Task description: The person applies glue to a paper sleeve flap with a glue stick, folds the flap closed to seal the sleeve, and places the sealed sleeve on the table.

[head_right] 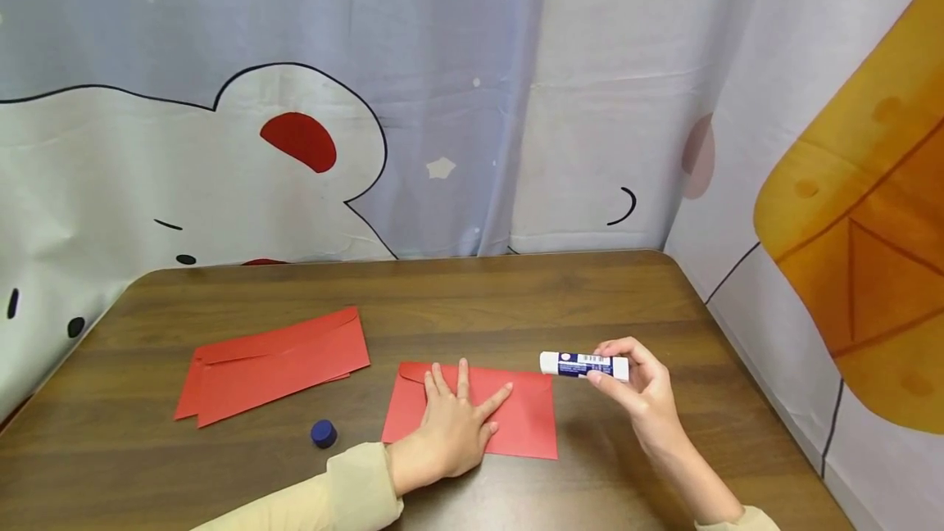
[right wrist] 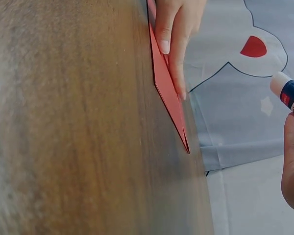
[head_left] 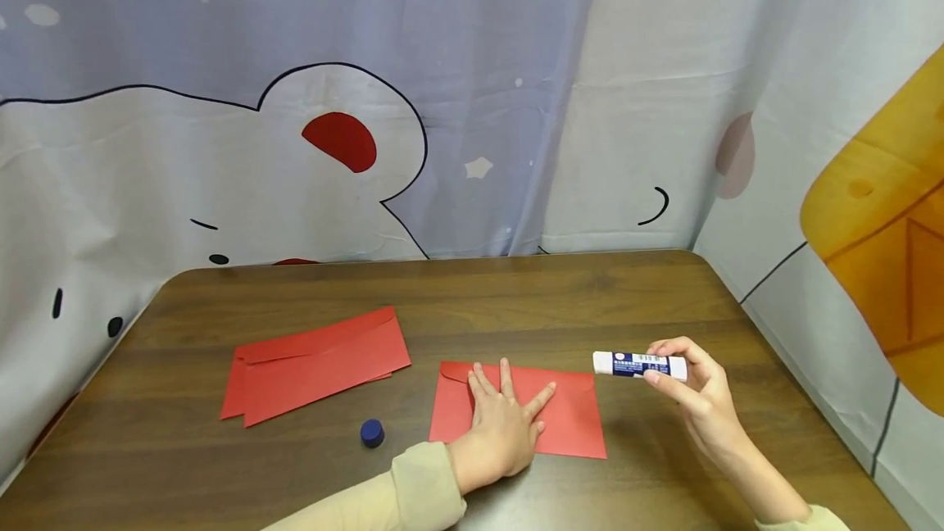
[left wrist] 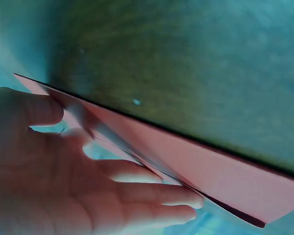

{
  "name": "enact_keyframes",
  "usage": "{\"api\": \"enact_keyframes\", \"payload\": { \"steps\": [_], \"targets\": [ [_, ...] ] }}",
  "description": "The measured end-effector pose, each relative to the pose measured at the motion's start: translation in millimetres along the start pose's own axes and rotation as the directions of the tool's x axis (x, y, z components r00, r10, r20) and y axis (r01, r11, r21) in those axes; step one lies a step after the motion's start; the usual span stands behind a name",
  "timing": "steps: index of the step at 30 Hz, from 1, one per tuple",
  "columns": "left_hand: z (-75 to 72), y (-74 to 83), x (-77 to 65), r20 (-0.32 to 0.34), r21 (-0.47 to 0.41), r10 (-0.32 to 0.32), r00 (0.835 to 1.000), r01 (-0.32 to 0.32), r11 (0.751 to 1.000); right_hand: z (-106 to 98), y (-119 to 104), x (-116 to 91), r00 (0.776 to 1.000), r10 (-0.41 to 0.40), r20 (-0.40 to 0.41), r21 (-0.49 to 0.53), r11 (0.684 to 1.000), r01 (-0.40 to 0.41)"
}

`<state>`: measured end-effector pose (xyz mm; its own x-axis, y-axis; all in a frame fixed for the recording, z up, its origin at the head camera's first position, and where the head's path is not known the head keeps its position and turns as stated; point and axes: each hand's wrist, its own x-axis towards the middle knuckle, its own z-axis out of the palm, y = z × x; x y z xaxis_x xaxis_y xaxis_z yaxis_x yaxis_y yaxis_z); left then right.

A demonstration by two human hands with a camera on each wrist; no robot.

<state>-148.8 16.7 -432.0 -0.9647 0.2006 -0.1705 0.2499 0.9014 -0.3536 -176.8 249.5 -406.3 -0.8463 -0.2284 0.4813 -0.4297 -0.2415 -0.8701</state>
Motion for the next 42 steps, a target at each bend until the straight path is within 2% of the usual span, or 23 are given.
{"api": "enact_keyframes", "payload": {
  "steps": [3,11,18,22,27,32,37,42],
  "targets": [
    [0.2,0.3,0.2,-0.005,0.013,-0.018,1.0,0.018,1.0,0,0,0,1.0,-0.002,0.001,-0.001,1.0,0.002],
    [1.0,-2.4,0.0,0.009,-0.081,-0.098,0.995,0.098,0.992,2,0,1,1.0,-0.016,0.0,0.018,1.0,0.016],
    [-0.5,-6.8,-5.3,0.072,-0.091,-0.171,0.983,0.177,0.98,0,2,1,0.999,-0.032,-0.002,0.042,0.999,0.032],
    [-2.5,-11.2,-6.9,0.07,-0.071,-0.152,0.986,0.157,0.985,-1,2,1,0.999,-0.042,-0.007,0.065,0.997,0.042],
    [-7.6,-21.4,-6.5,0.088,-0.058,-0.115,0.989,0.12,0.991,0,1,3,1.0,-0.012,0.008,0.038,0.999,0.011],
    [-10.5,-30.8,-6.4,0.138,-0.133,-0.112,0.984,0.13,0.982,1,0,4,1.0,-0.004,0.014,0.024,1.0,0.004],
    [-7.1,-31.8,-8.8,0.172,-0.159,-0.128,0.977,0.155,0.975,3,-1,5,1.0,-0.009,0.018,0.031,0.999,0.008],
    [-2.8,-32.4,-11.1,0.173,-0.188,-0.155,0.973,0.188,0.964,4,0,6,1.0,-0.011,0.021,0.04,0.999,0.01]
  ]
}}
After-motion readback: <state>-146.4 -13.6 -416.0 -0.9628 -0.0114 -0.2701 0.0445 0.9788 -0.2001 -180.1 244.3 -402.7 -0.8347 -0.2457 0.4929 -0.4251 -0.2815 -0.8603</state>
